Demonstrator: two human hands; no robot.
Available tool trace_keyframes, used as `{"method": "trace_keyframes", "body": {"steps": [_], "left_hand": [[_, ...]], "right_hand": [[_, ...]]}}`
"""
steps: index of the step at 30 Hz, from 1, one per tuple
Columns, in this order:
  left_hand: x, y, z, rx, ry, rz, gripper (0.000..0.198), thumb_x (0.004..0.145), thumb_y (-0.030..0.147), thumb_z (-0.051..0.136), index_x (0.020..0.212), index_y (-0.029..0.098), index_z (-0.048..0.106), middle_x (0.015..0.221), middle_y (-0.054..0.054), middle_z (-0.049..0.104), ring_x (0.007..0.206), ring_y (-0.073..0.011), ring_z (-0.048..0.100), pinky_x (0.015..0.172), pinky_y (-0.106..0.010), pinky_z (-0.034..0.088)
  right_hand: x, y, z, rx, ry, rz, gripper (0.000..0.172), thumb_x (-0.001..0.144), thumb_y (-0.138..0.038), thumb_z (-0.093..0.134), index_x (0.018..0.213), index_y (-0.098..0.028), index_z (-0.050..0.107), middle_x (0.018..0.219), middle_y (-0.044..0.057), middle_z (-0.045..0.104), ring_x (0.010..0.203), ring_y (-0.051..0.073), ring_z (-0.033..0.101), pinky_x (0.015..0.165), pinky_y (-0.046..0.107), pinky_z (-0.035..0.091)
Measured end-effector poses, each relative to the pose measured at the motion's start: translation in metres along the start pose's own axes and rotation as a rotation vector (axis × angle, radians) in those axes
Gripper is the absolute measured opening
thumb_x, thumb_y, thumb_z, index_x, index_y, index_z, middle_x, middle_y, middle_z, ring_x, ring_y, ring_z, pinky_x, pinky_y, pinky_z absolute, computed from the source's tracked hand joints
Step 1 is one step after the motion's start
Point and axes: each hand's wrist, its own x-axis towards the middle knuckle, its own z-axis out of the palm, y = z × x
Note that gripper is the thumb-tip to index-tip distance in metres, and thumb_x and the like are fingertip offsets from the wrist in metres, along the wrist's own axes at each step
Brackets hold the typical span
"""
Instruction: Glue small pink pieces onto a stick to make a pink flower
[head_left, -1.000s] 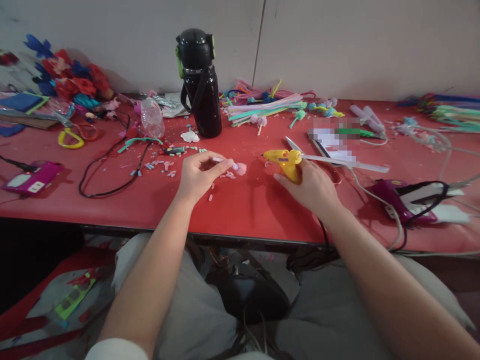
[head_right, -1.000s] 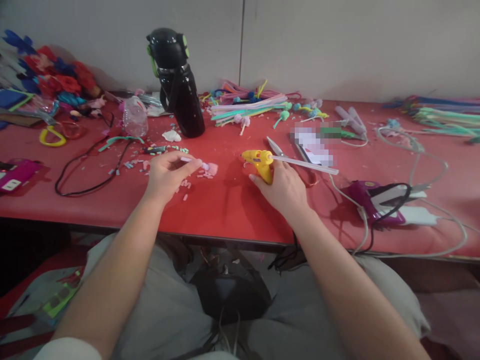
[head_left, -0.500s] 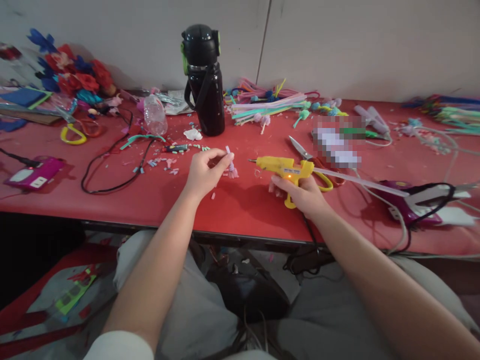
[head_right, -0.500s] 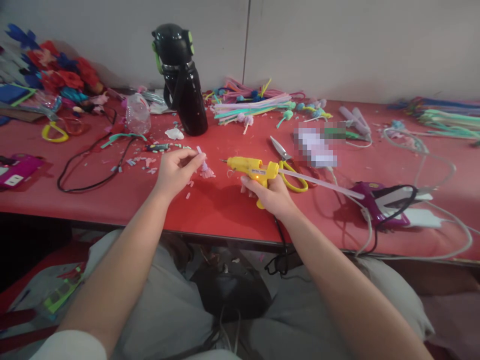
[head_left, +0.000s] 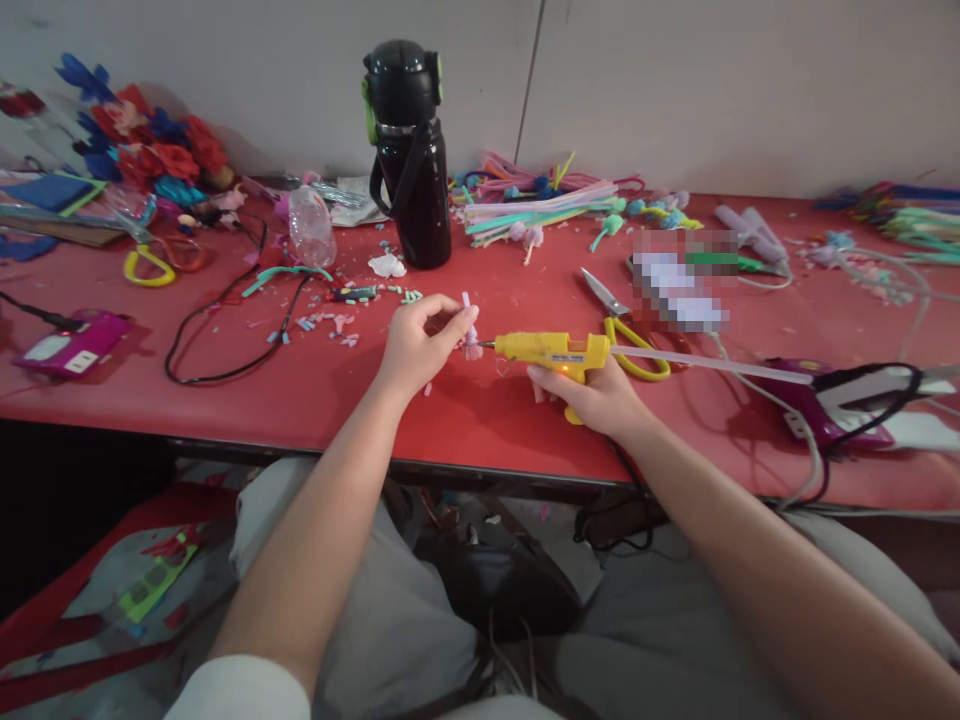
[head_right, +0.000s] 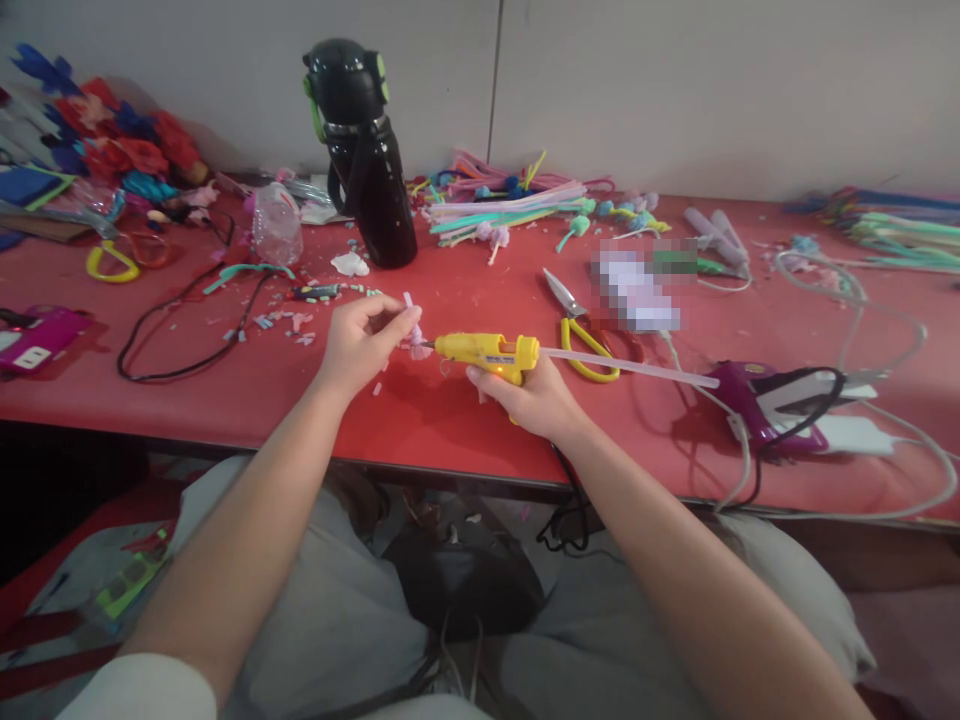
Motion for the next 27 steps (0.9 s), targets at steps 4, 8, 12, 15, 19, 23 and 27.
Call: {"method": "trace_keyframes", "body": {"steps": [4,8,12,15,19,23,27], "left_hand": [[-0.0005,-0.0008,0.0003,0.042,0.016,0.003,0.028,0.091,0.038,0.07,0.07,0.019,0.065,0.066,-0.002,0.071,0.061,-0.0128,0.068,0.06,-0.024,0.054],[-0.0007,-0.0027,0.0009,0.048,0.011,0.016,0.03,0.092,0.039,0.069,0.071,0.018,0.065,0.067,-0.003,0.071,0.062,-0.0117,0.067,0.061,-0.024,0.052],[-0.0007,-0.0043,0.0016,0.059,0.008,0.027,0.03,0.092,0.04,0.068,0.072,0.018,0.066,0.068,-0.003,0.072,0.063,-0.012,0.067,0.062,-0.024,0.052],[-0.0008,-0.0048,0.0018,0.058,0.01,0.027,0.03,0.093,0.04,0.068,0.072,0.018,0.067,0.069,-0.003,0.072,0.064,-0.0125,0.068,0.062,-0.025,0.053],[-0.0008,-0.0049,0.0014,0.057,0.012,0.031,0.03,0.093,0.04,0.068,0.072,0.019,0.069,0.069,-0.003,0.072,0.064,-0.0125,0.068,0.062,-0.024,0.053],[-0.0009,-0.0045,0.0011,0.077,0.015,0.026,0.031,0.093,0.04,0.068,0.071,0.018,0.069,0.069,-0.003,0.073,0.064,-0.0129,0.068,0.062,-0.024,0.052],[-0.0009,-0.0044,0.001,0.063,0.015,0.026,0.031,0.093,0.04,0.068,0.072,0.018,0.07,0.069,-0.003,0.073,0.065,-0.013,0.069,0.062,-0.024,0.052]], "right_hand": [[0.0005,0.0022,0.0009,0.0,-0.002,-0.026,0.036,0.091,-0.049,0.067,0.067,-0.022,0.062,0.06,-0.001,0.062,0.057,0.013,0.056,0.057,0.03,0.048],[0.0006,0.0031,0.0014,0.015,-0.001,-0.039,0.036,0.092,-0.048,0.067,0.067,-0.022,0.061,0.06,-0.001,0.061,0.057,0.013,0.056,0.058,0.03,0.048],[0.0003,0.0037,0.0016,0.026,-0.007,-0.036,0.034,0.093,-0.047,0.067,0.069,-0.023,0.061,0.06,-0.002,0.061,0.057,0.013,0.055,0.057,0.03,0.048],[-0.0002,0.0055,0.0014,0.03,-0.011,-0.045,0.034,0.094,-0.046,0.066,0.07,-0.023,0.06,0.06,-0.002,0.059,0.057,0.013,0.055,0.058,0.03,0.047],[-0.0007,0.0085,0.0007,0.021,-0.026,-0.032,0.037,0.095,-0.047,0.065,0.068,-0.023,0.058,0.059,-0.002,0.057,0.055,0.013,0.053,0.056,0.031,0.044],[-0.001,0.0076,0.0007,0.01,-0.022,-0.029,0.037,0.095,-0.046,0.065,0.067,-0.024,0.057,0.057,-0.002,0.055,0.052,0.013,0.05,0.052,0.031,0.041],[-0.0004,0.0041,0.001,0.002,-0.016,-0.057,0.028,0.094,-0.043,0.065,0.075,-0.024,0.063,0.057,-0.003,0.054,0.053,0.013,0.048,0.054,0.031,0.042]]}}
